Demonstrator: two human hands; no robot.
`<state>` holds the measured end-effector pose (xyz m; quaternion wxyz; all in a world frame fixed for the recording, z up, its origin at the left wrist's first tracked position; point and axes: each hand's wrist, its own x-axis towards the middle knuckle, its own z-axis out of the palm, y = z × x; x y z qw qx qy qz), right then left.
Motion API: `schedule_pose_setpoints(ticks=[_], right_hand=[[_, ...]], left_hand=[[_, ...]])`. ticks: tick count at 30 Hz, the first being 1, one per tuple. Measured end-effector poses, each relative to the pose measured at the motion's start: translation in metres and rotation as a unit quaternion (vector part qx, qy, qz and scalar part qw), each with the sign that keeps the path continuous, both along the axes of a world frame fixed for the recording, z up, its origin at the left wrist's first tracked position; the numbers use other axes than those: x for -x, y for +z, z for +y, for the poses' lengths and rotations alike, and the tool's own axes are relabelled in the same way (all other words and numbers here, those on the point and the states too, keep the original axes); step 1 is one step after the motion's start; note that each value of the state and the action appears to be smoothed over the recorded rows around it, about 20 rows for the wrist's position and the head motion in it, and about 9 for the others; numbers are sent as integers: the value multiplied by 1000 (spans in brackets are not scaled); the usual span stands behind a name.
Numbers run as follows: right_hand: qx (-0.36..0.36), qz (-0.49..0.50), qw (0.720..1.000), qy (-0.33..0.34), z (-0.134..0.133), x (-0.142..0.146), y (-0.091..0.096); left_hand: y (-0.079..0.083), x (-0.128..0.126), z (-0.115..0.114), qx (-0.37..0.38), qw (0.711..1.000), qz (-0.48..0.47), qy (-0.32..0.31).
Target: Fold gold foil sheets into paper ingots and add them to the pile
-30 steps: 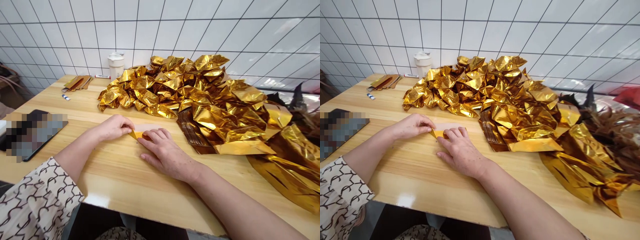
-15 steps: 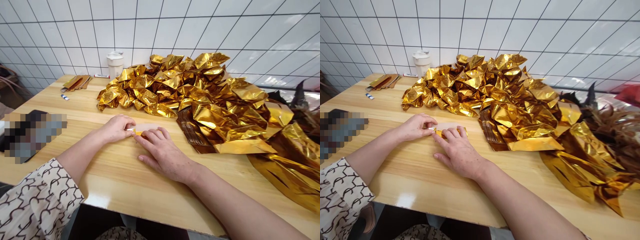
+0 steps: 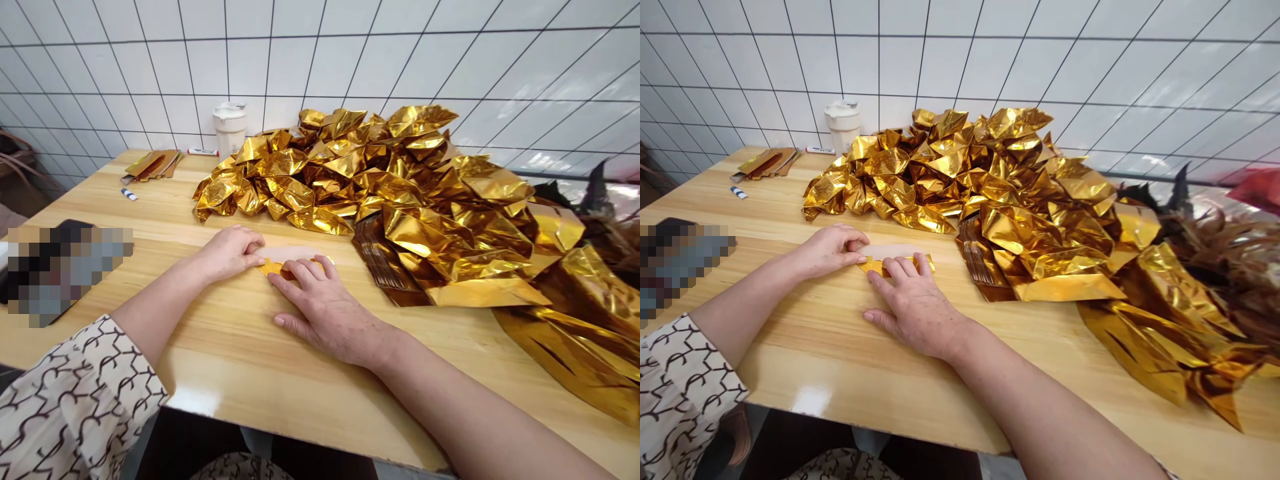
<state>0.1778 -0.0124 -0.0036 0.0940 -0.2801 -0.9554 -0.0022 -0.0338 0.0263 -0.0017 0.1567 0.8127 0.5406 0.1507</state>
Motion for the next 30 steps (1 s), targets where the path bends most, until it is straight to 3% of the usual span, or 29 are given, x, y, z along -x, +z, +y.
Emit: schedule_pose_setpoints(ticks=[10, 16, 20, 30], right_hand=[[12, -6, 1000, 2, -1, 0, 2], [15, -5, 1000, 0, -1, 1, 3], [22, -10, 1000, -2, -1, 1, 3], [24, -4, 1000, 7, -1, -1, 5]], left_hand=[[-3, 3, 0, -29, 999, 4, 28], [-4, 0, -4, -119, 989, 14, -86], [-1, -4, -9, -91, 987, 38, -126], [2, -4, -10, -37, 994, 11, -98]])
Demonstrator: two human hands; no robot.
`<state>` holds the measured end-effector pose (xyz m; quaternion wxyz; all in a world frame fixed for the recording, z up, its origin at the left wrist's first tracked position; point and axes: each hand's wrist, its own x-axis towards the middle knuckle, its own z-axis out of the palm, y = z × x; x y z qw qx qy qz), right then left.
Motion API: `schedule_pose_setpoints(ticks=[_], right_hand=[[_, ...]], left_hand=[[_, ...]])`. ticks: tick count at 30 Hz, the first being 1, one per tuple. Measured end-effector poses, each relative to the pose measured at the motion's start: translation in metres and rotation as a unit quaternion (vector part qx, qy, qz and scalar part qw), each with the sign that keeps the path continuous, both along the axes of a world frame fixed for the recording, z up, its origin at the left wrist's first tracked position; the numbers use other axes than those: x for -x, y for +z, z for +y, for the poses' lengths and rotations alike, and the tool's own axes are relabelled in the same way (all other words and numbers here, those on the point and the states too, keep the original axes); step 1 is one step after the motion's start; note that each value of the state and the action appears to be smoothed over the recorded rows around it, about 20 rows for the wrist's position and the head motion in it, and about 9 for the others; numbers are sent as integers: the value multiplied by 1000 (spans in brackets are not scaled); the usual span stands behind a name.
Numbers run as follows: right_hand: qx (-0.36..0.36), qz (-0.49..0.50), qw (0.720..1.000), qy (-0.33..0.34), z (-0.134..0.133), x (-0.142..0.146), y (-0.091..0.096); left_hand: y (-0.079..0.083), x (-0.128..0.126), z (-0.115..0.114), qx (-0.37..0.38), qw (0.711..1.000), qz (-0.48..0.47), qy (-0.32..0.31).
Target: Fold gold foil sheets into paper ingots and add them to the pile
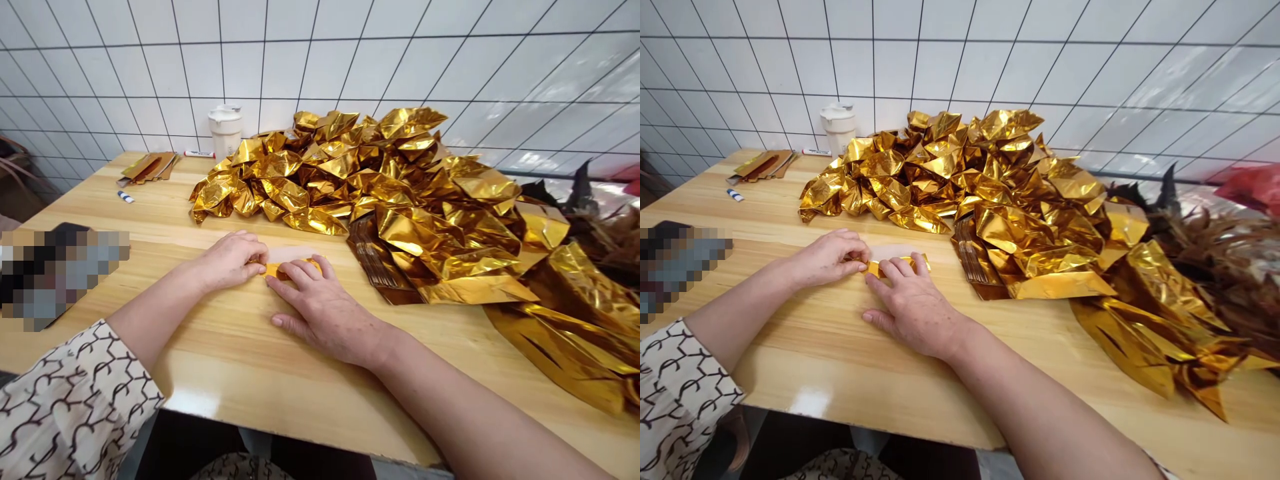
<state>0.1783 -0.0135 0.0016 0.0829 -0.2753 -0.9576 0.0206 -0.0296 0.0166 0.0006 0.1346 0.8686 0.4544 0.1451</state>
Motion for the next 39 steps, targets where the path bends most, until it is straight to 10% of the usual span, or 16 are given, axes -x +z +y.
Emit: schedule_pose_setpoints(ticks=[39], right_hand=[[4, 21, 999, -41, 34, -42, 10]], left_hand=[[7, -19, -22, -53, 987, 144, -53]])
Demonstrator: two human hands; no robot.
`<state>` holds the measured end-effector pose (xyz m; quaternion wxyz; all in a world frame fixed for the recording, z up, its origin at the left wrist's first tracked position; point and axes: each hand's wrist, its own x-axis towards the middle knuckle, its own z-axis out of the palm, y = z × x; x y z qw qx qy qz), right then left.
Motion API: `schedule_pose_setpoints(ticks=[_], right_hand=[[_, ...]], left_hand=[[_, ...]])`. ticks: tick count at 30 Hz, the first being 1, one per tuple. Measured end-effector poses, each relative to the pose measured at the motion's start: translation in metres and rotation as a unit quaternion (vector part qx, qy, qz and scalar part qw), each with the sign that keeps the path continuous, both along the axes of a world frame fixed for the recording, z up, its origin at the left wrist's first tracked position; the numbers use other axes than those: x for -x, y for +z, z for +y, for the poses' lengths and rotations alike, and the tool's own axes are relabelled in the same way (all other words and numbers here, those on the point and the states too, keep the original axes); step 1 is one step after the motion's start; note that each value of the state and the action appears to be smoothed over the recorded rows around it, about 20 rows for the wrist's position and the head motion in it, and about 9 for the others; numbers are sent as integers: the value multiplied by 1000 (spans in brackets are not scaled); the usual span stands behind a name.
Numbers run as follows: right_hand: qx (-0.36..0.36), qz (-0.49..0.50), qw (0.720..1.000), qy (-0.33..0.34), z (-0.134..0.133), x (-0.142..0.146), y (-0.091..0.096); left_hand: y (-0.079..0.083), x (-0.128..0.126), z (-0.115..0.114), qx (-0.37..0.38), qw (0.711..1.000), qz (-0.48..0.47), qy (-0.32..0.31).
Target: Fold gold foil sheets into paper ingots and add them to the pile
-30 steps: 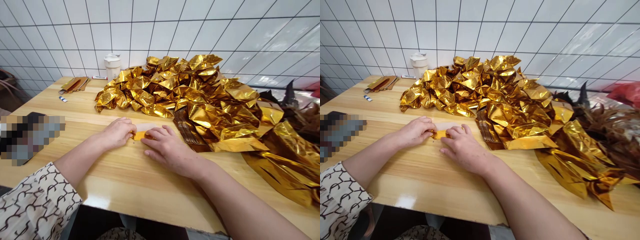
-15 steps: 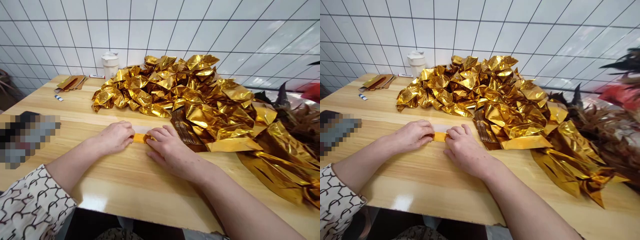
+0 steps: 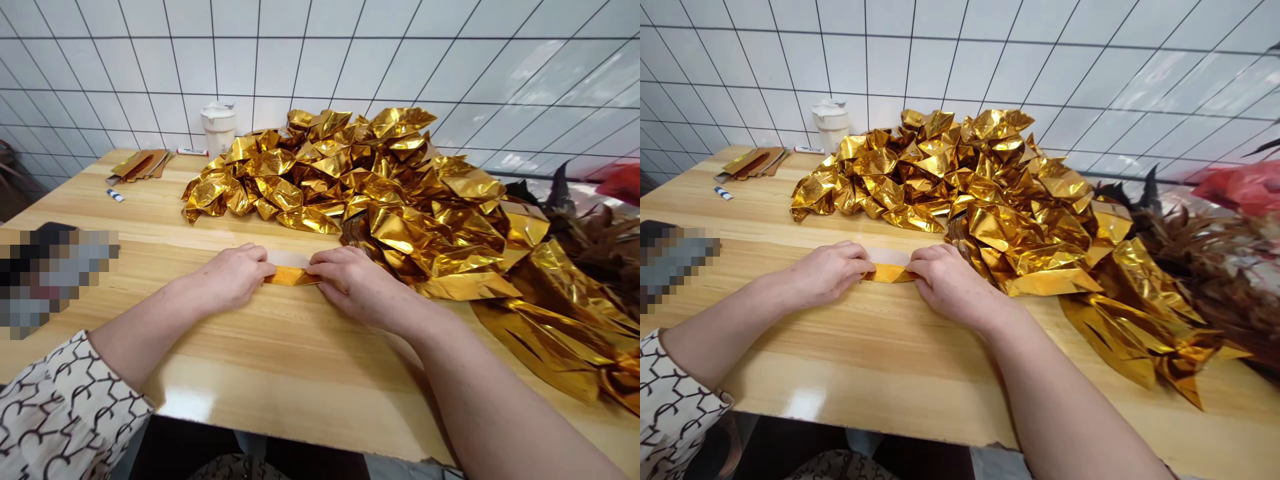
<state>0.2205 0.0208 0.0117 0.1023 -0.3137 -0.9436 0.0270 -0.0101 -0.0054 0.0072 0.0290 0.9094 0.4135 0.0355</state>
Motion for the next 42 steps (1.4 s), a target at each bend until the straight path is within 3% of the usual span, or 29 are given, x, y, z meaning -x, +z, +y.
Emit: schedule_pose_setpoints(ticks=[7, 14, 24, 42], right_hand=[[43, 65, 997, -10, 7, -1, -6], [66, 131, 985, -88, 13, 5, -21], [53, 133, 978, -152, 12, 16, -26], [49, 109, 969, -217, 18, 18, -26]], left_hand=[[-4, -6, -8, -37, 998, 37, -28], [-2, -8, -13, -37, 998, 46, -32], [-9, -9, -14, -79, 994, 48, -51], [-2, -10, -14, -30, 997, 57, -39]])
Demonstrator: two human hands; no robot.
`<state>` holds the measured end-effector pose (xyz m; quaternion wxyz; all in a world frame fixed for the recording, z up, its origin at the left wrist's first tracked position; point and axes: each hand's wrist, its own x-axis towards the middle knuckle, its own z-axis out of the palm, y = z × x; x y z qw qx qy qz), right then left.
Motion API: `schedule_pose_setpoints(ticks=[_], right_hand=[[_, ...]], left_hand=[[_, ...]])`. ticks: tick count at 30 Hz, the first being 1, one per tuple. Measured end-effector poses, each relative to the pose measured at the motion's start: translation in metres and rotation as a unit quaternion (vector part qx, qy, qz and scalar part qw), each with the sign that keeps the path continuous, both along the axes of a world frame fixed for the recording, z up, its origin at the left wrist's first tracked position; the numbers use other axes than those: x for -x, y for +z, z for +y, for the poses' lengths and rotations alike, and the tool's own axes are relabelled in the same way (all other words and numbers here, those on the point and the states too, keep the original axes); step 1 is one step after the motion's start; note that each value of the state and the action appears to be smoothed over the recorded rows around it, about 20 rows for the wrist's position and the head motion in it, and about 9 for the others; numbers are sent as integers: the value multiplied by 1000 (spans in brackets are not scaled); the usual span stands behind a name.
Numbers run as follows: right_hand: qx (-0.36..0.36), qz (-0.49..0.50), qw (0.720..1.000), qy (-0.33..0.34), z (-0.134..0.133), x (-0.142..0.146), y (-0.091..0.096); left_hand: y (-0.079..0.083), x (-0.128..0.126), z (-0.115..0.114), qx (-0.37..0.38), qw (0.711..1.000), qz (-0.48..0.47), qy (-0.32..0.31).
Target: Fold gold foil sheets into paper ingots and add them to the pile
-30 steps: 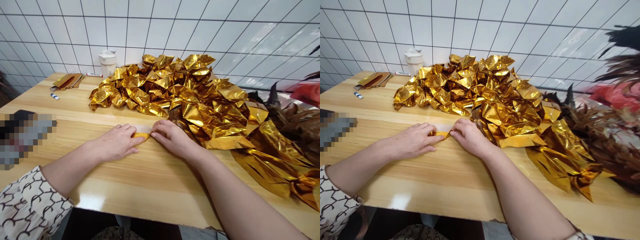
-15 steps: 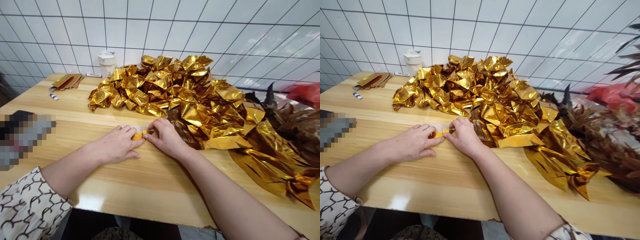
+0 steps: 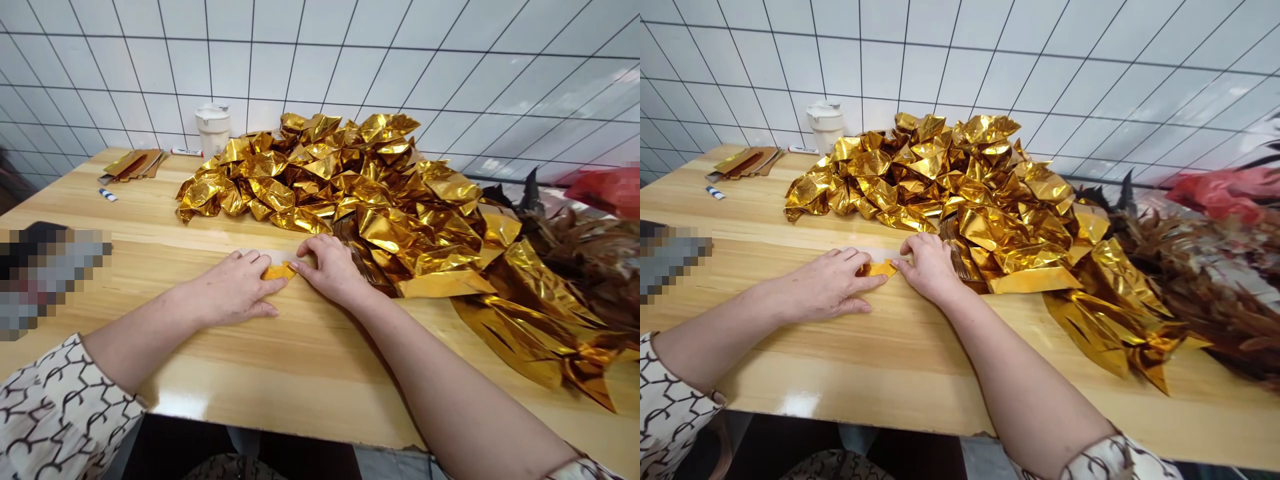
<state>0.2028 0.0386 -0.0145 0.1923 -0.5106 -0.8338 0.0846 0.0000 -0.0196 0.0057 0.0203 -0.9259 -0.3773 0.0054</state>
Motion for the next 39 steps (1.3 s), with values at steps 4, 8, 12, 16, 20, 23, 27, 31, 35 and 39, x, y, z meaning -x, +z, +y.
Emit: schedule_pose_setpoints(ticks=[4, 8, 12, 16, 20, 23, 27, 31, 35, 39], right_hand=[[3, -5, 1000, -10, -1, 1, 1], [-11, -18, 1000, -23, -4, 4, 0], [-23, -11, 1000, -2, -5, 7, -2], [-5, -10, 1000, -3, -5, 8, -2], [-4, -2, 1000, 2, -4, 9, -2], [-9, 4, 1000, 5, -4, 9, -4], [-1, 0, 1000, 1, -3, 10, -4], [7, 0, 1000, -2, -3, 10, -3], [5, 9, 1000, 1, -2, 10, -3], [6, 16, 1000, 5, -1, 11, -4]], left_hand=[[0, 1, 1, 3, 1000, -2, -1], [-1, 1, 1, 3, 1000, -9, -3], [1, 2, 3, 24, 999, -24, 5], [0, 7, 11, 58, 995, -78, 23], [-9, 16, 23, 55, 981, -171, 80], [-17, 22, 31, 39, 969, -218, 110], [-18, 28, 37, 43, 960, -231, 153], [-13, 32, 41, 67, 957, -204, 193], [-12, 32, 44, 83, 948, -226, 209], [-14, 29, 45, 93, 936, -261, 219]])
